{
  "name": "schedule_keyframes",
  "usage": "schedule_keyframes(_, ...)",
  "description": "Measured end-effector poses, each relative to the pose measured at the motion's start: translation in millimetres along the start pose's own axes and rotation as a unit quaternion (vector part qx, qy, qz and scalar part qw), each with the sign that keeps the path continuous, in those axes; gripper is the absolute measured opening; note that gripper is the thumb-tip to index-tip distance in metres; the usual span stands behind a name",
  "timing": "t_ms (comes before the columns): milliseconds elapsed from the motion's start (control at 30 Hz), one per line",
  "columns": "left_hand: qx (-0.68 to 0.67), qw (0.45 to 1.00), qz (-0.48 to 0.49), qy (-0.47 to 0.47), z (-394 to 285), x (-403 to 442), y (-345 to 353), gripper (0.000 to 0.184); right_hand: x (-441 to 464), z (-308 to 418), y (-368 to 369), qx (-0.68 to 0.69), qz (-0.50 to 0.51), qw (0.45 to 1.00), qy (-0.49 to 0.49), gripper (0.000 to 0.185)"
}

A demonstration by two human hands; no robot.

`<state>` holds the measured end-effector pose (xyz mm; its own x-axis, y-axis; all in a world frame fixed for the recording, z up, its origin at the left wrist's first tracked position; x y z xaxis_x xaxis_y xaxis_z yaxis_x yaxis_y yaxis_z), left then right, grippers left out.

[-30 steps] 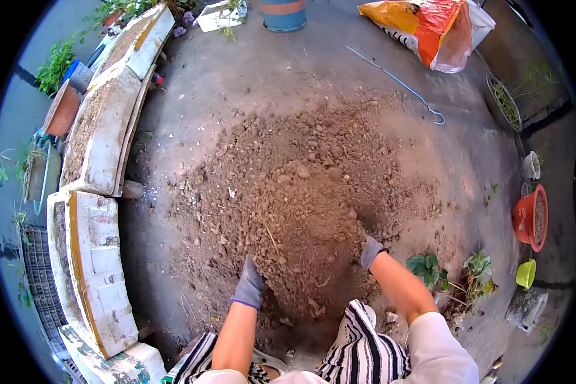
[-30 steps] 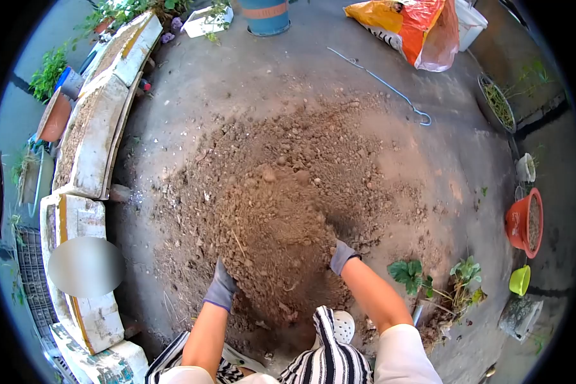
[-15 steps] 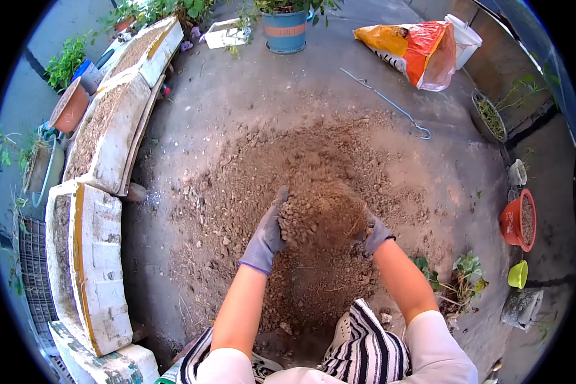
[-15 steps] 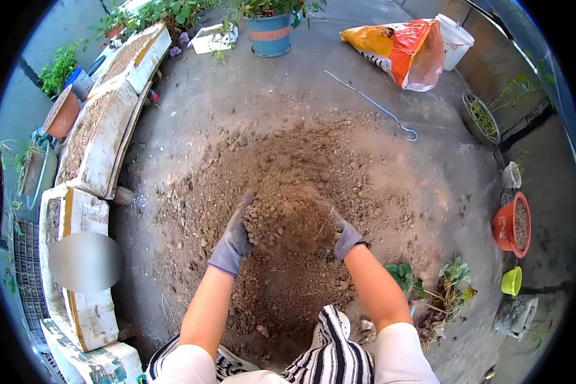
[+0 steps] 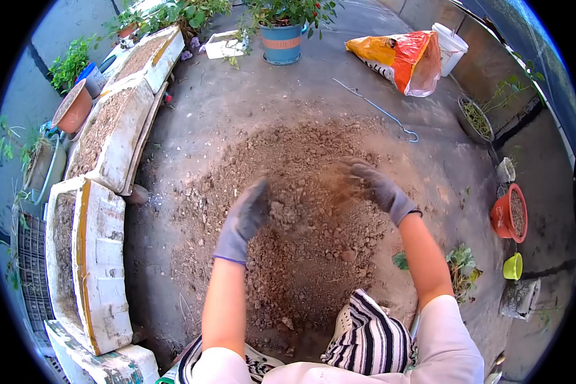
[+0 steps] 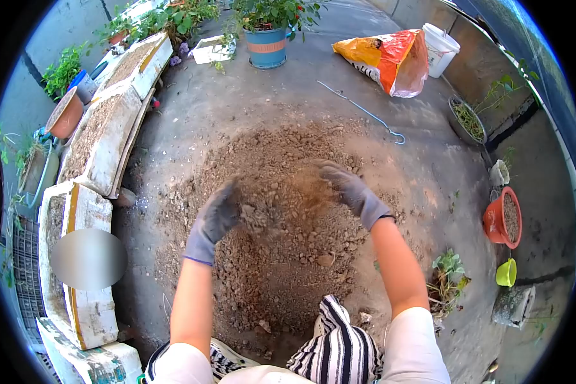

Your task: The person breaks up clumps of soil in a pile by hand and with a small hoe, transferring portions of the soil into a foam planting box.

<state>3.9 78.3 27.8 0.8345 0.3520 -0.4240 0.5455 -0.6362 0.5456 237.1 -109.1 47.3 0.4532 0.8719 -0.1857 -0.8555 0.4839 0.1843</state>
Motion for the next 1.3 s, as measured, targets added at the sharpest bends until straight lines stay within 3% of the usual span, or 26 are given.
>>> schedule_keyframes(167,0.034,0.974,-0.218,-0.043,1,-22,-121,0.063,-20,-35,-112,-0.076,-0.113,0.989,0.064,0.047)
schedule_keyframes(233,0.060,0.942,-0.318,-0.088,18,-29,-186,0.064,-25,-71,-166,-0.086,-0.213,0.964,0.132,0.048)
schedule_keyframes(300,0.108,0.929,-0.352,-0.038,24,-53,-205,0.068,-20,-113,-215,-0.076,-0.261,0.947,0.170,0.045)
schedule_keyframes(333,0.092,0.914,-0.389,-0.064,44,-54,-249,0.067,-15,-133,-233,-0.068,-0.309,0.927,0.203,0.044)
schedule_keyframes(367,0.078,0.911,-0.398,-0.073,69,-51,-298,0.065,-8,-147,-240,-0.066,-0.310,0.927,0.202,0.044)
schedule_keyframes(433,0.052,0.917,-0.390,-0.073,105,-42,-368,0.060,6,-175,-245,0.083,-0.263,0.936,0.217,0.040)
schedule_keyframes(467,0.053,0.917,-0.389,-0.074,100,-33,-360,0.060,18,-185,-240,0.222,-0.165,0.943,0.184,0.037)
schedule_keyframes(500,0.057,0.905,-0.408,-0.105,97,-31,-347,0.059,25,-185,-236,0.223,-0.165,0.943,0.184,0.037)
schedule_keyframes(567,0.058,0.888,-0.434,-0.141,93,-23,-319,0.057,36,-180,-215,0.102,-0.166,0.957,0.214,0.057)
schedule_keyframes(633,0.012,0.917,-0.372,-0.145,88,0,-286,0.064,44,-195,-223,0.098,-0.141,0.957,0.235,0.062)
schedule_keyframes(700,0.077,0.898,-0.393,-0.183,86,6,-265,0.073,45,-200,-222,0.086,-0.138,0.950,0.266,0.075)
schedule_keyframes(767,0.032,0.924,-0.326,-0.197,95,20,-246,0.078,47,-188,-212,0.061,-0.097,0.947,0.300,0.090)
schedule_keyframes(800,0.009,0.902,-0.350,-0.251,77,14,-191,0.085,52,-184,-206,0.031,-0.081,0.954,0.286,0.094)
schedule_keyframes(900,0.064,0.925,-0.311,-0.208,83,16,-185,0.093,53,-174,-180,-0.014,-0.058,0.955,0.290,0.099)
schedule_keyframes(967,0.085,0.912,-0.333,-0.223,88,17,-188,0.092,55,-186,-173,-0.014,-0.120,0.947,0.297,0.104)
schedule_keyframes(1033,0.049,0.913,-0.338,-0.225,86,18,-173,0.091,58,-156,-141,-0.021,-0.091,0.948,0.306,0.105)
schedule_keyframes(1067,0.002,0.938,-0.272,-0.215,98,24,-189,0.090,59,-155,-137,-0.041,-0.088,0.957,0.275,0.104)
schedule_keyframes(1167,-0.015,0.912,-0.315,-0.262,108,20,-195,0.089,71,-221,-171,-0.131,0.059,0.985,0.099,0.093)
schedule_keyframes(1200,-0.086,0.937,-0.242,-0.236,117,28,-197,0.086,74,-220,-163,-0.022,0.006,0.986,0.164,0.089)
schedule_keyframes(1233,-0.088,0.937,-0.243,-0.237,123,26,-198,0.086,72,-215,-148,0.090,-0.047,0.969,0.227,0.085)
schedule_keyframes(1300,-0.135,0.944,-0.209,-0.215,129,27,-193,0.082,75,-206,-139,0.038,-0.049,0.983,0.175,0.077)
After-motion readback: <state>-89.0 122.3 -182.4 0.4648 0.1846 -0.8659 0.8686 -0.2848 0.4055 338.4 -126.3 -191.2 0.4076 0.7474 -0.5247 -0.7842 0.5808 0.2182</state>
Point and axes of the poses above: each hand's wrist, its own x-axis towards the middle knuckle, its own y-axis out of the palm, z = x × y, the point moved 5 cm from there along x, towards the middle knuckle, and after that the axes turned 12 degrees about -y, right-handed, at the moved point
